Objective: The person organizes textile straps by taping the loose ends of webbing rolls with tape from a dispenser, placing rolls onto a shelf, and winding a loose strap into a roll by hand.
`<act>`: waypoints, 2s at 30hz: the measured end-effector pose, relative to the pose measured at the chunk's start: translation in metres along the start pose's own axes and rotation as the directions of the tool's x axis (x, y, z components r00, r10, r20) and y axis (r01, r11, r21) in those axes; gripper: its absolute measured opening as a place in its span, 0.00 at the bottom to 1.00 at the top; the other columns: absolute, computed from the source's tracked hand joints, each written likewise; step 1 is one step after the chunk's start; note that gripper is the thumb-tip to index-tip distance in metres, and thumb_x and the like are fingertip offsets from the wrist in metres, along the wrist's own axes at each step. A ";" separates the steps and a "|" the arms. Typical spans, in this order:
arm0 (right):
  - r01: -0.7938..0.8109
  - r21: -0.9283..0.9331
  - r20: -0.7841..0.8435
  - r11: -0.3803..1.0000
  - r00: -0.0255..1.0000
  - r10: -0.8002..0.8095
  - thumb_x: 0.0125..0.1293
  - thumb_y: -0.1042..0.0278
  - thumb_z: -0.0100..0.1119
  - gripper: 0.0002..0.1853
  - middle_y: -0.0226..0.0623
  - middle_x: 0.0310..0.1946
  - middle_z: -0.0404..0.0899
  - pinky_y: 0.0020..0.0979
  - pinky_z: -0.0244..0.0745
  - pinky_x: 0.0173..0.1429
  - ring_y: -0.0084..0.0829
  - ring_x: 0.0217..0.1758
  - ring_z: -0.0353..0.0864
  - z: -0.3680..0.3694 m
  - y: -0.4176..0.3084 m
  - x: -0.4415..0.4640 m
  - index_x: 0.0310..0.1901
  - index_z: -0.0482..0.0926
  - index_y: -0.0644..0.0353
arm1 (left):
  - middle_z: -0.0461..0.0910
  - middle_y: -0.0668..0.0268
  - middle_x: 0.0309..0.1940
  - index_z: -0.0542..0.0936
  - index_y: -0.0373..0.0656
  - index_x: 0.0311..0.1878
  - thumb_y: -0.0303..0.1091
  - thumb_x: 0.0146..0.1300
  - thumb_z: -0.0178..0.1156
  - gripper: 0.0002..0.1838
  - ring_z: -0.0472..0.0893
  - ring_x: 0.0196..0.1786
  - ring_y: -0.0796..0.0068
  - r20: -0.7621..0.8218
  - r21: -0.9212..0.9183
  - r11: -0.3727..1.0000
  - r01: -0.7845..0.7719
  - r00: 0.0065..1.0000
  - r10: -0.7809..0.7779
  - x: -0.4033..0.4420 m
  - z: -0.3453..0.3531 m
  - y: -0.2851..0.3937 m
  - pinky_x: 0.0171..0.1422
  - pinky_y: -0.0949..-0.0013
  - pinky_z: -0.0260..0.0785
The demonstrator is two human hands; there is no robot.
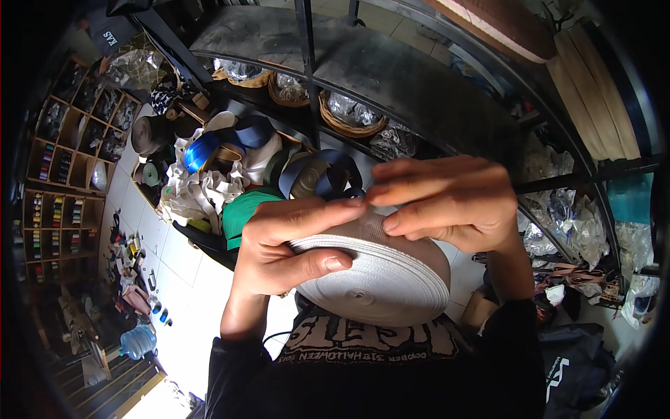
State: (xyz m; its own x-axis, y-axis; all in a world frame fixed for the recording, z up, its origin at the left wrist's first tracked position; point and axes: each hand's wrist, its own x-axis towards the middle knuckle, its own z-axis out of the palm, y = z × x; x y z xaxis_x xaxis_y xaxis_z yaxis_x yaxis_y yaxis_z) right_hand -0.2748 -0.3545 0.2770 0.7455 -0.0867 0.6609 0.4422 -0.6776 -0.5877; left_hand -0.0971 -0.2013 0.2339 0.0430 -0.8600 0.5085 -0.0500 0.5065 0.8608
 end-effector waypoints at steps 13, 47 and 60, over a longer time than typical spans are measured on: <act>-0.037 0.031 -0.181 0.999 0.983 0.042 0.60 0.76 0.62 0.09 0.45 0.37 0.85 0.36 0.81 0.52 0.39 0.45 0.85 -0.008 0.000 0.004 0.42 0.82 0.69 | 0.82 0.52 0.47 0.73 0.31 0.60 0.29 0.47 0.73 0.34 0.84 0.44 0.70 0.109 -0.005 0.994 0.108 0.988 -0.107 0.008 -0.002 0.001 0.48 0.74 0.73; -0.261 0.174 -0.447 0.950 0.838 0.312 0.74 0.65 0.44 0.13 0.60 0.54 0.72 0.46 0.80 0.52 0.53 0.59 0.75 0.034 -0.035 -0.037 0.51 0.70 0.65 | 0.84 0.55 0.34 0.81 0.30 0.47 0.44 0.65 0.58 0.22 0.85 0.34 0.68 0.061 0.053 0.978 0.200 0.977 -0.203 0.013 0.007 0.009 0.38 0.73 0.74; -0.198 0.039 -0.462 0.979 0.866 0.193 0.73 0.69 0.46 0.12 0.56 0.50 0.77 0.49 0.79 0.54 0.52 0.60 0.74 0.037 -0.024 -0.046 0.48 0.72 0.69 | 0.82 0.60 0.34 0.78 0.32 0.52 0.31 0.62 0.62 0.17 0.81 0.40 0.74 0.092 -0.073 0.920 0.386 0.921 -0.379 0.021 0.008 0.012 0.45 0.74 0.70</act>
State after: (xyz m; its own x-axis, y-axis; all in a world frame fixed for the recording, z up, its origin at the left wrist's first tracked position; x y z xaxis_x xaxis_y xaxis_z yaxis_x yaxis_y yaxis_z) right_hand -0.3010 -0.3068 0.2436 0.5004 -0.5432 0.6742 0.3050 -0.6182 -0.7244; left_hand -0.1042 -0.2139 0.2544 -0.0331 -0.9895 0.1404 0.0434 0.1389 0.9894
